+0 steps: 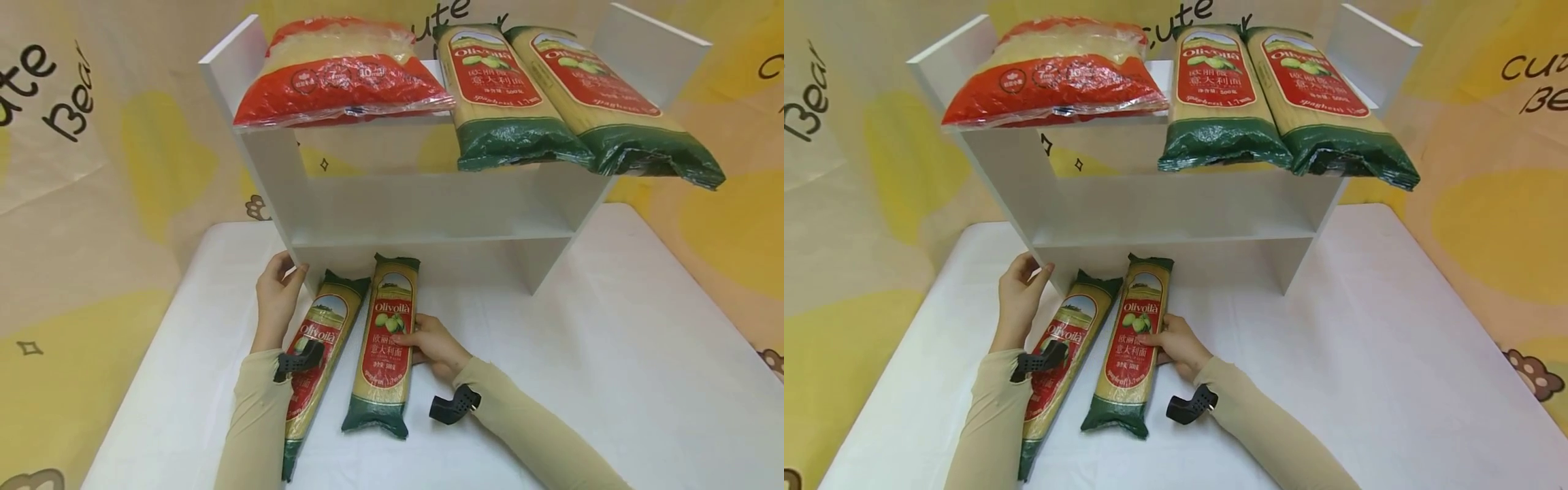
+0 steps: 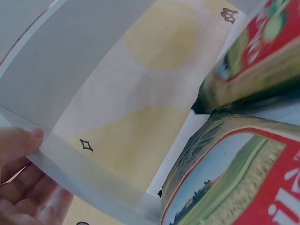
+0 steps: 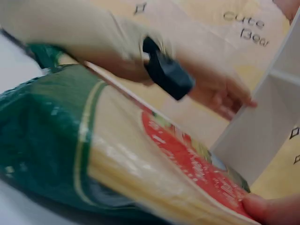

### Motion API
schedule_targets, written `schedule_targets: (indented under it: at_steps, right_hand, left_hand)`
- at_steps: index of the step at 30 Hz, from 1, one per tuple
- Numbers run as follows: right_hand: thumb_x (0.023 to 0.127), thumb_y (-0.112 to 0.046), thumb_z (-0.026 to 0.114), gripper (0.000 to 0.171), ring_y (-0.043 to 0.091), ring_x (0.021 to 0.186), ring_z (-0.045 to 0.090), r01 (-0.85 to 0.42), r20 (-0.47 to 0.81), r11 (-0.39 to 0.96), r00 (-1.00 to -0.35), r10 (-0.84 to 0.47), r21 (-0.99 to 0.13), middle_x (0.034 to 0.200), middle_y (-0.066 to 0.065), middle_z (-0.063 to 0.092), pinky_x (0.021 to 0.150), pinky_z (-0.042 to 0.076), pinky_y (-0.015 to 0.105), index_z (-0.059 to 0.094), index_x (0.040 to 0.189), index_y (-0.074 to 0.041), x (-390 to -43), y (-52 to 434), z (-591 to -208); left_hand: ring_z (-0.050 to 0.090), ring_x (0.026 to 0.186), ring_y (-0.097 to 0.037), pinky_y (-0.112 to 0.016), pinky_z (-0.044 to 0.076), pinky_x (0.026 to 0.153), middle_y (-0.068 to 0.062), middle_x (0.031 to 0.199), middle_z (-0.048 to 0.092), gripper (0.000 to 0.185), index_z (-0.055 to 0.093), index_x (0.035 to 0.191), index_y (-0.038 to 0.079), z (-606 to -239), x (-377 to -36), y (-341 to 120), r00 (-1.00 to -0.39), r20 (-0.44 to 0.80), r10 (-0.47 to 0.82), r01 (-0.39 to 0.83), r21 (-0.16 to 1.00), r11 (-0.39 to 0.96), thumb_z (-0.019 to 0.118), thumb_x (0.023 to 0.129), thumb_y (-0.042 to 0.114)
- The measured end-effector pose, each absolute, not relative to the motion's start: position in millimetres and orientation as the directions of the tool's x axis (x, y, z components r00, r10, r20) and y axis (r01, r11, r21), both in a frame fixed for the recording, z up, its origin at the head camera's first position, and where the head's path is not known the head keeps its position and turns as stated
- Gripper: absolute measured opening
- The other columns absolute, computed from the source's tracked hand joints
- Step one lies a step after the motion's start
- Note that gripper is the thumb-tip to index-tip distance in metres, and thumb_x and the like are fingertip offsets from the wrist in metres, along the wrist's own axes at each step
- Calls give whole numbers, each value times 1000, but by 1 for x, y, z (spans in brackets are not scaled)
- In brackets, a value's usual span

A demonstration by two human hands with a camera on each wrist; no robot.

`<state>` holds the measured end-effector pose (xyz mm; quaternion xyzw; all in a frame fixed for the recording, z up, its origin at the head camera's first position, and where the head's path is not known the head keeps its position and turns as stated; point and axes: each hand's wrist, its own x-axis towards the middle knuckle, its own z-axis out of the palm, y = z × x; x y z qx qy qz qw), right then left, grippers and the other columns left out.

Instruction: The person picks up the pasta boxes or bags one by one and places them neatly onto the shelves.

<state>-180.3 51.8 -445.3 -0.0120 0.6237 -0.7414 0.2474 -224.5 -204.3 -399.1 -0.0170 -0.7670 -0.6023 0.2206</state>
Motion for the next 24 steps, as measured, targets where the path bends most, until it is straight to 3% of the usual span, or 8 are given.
schedule_targets:
  at_steps: [9,15,24]
  right_hand:
    - [88,-3,60,44,22,80,68,352,-274,-78,-832,-481,-933,94,13,68,74,57,39,41,124,14,-138,84,-426]
    - [88,-4,62,54,19,80,68,301,-219,-72,-820,-529,-951,94,16,69,73,57,35,34,131,15,-116,100,-403]
    - [91,-5,58,53,22,86,69,286,-133,-123,-730,-670,-950,99,15,69,72,57,37,31,133,15,-89,121,-375]
  left_hand:
    - [55,113,-25,-24,47,92,-17,114,58,30,55,120,-7,-400,-224,-204,-904,356,-236,293,919,264,58,92,1]
    - [55,113,-23,-23,47,92,-19,116,58,30,55,120,-6,-402,-224,-203,-904,355,-237,293,920,260,59,92,3]
    - [55,111,-20,-24,47,92,-19,115,58,30,55,120,-8,-401,-225,-205,-899,373,-229,307,910,278,58,92,1]
